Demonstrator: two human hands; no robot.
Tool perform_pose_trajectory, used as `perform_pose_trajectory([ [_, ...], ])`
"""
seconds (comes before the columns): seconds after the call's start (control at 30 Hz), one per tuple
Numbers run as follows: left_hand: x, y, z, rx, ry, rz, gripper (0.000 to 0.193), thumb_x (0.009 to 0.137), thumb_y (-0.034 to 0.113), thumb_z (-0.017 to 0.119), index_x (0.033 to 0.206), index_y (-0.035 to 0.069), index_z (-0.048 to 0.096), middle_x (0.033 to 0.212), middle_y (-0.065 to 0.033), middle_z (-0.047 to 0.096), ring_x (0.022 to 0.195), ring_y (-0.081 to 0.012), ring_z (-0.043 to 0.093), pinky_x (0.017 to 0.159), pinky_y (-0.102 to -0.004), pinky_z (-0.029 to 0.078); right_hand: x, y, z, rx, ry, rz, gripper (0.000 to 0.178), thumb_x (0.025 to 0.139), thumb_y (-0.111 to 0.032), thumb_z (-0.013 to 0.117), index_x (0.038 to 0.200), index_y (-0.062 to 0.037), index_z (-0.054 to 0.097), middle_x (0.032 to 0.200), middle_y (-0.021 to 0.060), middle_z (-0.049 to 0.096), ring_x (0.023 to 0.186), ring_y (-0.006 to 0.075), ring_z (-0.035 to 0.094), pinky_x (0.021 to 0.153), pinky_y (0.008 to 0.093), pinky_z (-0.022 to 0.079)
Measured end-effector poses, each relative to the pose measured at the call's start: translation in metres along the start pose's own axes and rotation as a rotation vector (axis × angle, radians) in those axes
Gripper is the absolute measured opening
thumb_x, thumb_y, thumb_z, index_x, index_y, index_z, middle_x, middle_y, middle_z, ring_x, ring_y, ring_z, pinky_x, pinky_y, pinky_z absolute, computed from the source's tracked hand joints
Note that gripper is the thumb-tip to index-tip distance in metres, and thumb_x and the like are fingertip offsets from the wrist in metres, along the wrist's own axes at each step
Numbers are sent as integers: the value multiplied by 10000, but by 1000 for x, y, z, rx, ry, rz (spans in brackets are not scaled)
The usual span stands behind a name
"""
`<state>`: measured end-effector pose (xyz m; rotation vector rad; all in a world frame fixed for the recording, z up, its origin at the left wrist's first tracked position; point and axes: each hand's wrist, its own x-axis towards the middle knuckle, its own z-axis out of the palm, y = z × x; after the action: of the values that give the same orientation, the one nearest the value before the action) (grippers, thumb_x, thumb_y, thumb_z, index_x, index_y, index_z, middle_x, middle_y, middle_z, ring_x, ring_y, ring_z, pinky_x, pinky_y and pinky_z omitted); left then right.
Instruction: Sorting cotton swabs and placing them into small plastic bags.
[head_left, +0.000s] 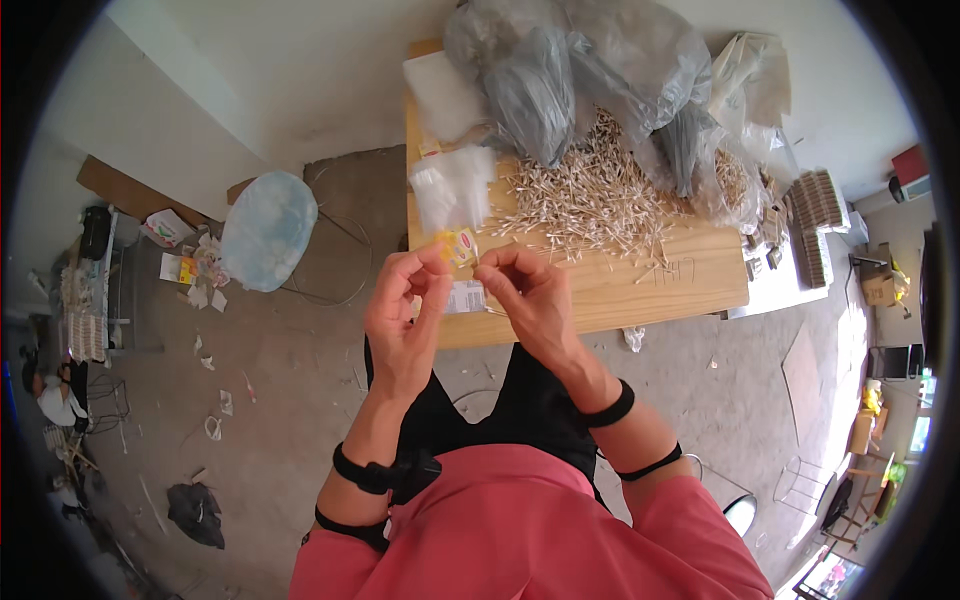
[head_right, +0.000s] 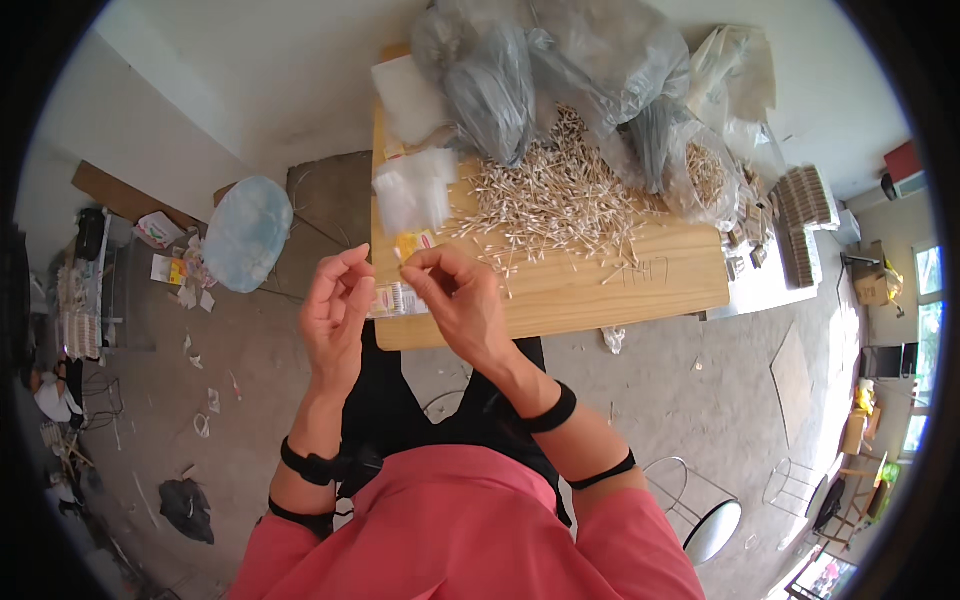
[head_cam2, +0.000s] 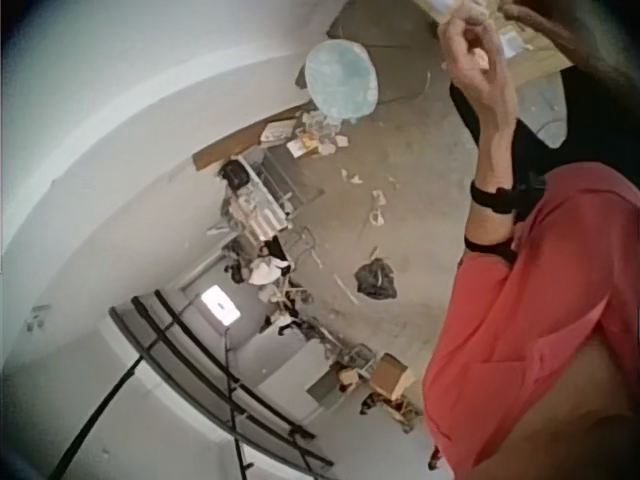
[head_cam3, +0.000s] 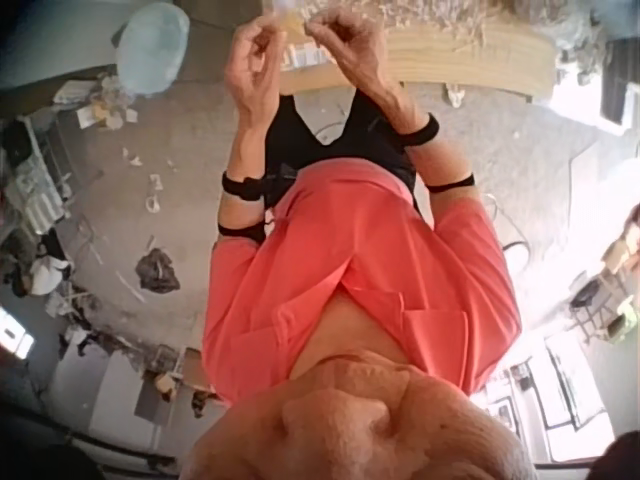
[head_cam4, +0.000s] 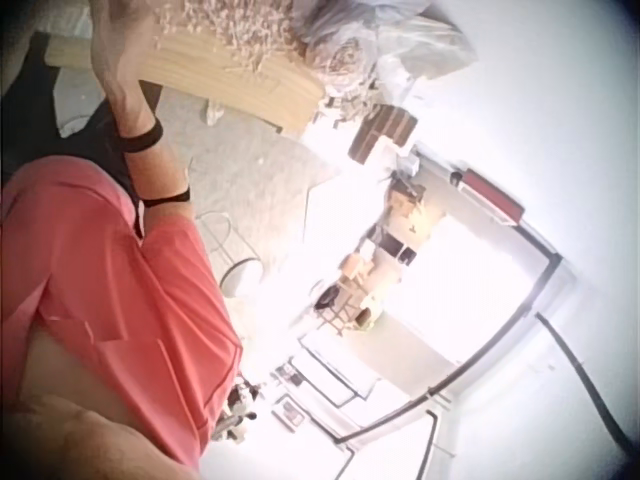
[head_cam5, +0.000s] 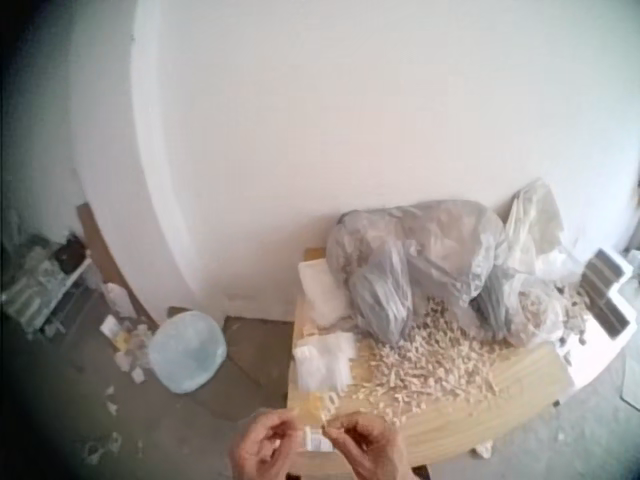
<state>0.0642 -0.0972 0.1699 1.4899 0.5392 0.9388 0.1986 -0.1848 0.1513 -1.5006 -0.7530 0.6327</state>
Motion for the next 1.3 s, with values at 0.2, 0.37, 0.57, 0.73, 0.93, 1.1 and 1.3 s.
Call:
perform_pose_trajectory([
  [0.2, -21, 59, -20, -28, -59, 62, 212, 975, 31, 589, 1182, -13, 611, 1040, -42, 577, 898, -89, 562, 798, -245, 464, -39, -57, 19, 452, -311, 9, 108, 973, -108, 664, 997, -3, 667, 905, -20, 647, 778, 32, 547, 683, 196, 458],
  [0.37, -44, 81, -37, -98, -75, 129, 190, 992, 56, 541, 1144, -28, 618, 1049, -62, 583, 870, -100, 566, 773, -261, 474, -56, -84, 30, 20, -226, -442, 140, 849, -18, 751, 967, -50, 682, 908, 71, 653, 717, 153, 597, 612, 260, 477],
  [0.57, -61, 89, -56, -124, -50, 251, 216, 978, 51, 488, 1116, -59, 614, 1068, -127, 574, 830, -145, 557, 767, -286, 478, -68, -93, 47, -242, -37, -784, 290, 730, 11, 801, 993, -69, 710, 891, 66, 649, 687, 204, 608, 581, 301, 492],
  [0.73, -70, 94, -65, -122, -41, 304, 231, 976, 63, 490, 1121, -74, 607, 1076, -152, 568, 844, -165, 558, 772, -303, 483, -74, -95, 54, -362, 44, -938, 395, 630, 25, 804, 1006, -62, 719, 878, 55, 641, 682, 191, 604, 551, 303, 482],
  [0.93, -78, 98, -66, -21, 26, 254, 329, 1021, 256, 476, 1123, -39, 581, 992, -121, 538, 827, -150, 506, 733, -288, 437, -76, -94, 54, -445, 24, -1046, 426, 616, 6, 766, 1036, -49, 721, 903, 58, 636, 672, 186, 590, 538, 301, 469],
  [1.1, -84, 99, -68, -11, 38, 214, 236, 1021, 204, 489, 1057, -14, 574, 983, -98, 534, 805, -140, 488, 714, -280, 423, -79, -92, 54, -506, -15, -1129, 467, 607, -15, 729, 1073, -42, 714, 940, 62, 636, 656, 186, 571, 554, 298, 467],
  [1.3, -82, 82, -73, -292, 96, 123, 133, 1037, 102, 486, 970, 1, 542, 879, -60, 507, 752, -124, 498, 707, -261, 429, -88, -91, 57, -179, -145, -650, 183, 849, -19, 718, 1029, -29, 687, 923, 60, 635, 697, 148, 572, 614, 262, 473],
])
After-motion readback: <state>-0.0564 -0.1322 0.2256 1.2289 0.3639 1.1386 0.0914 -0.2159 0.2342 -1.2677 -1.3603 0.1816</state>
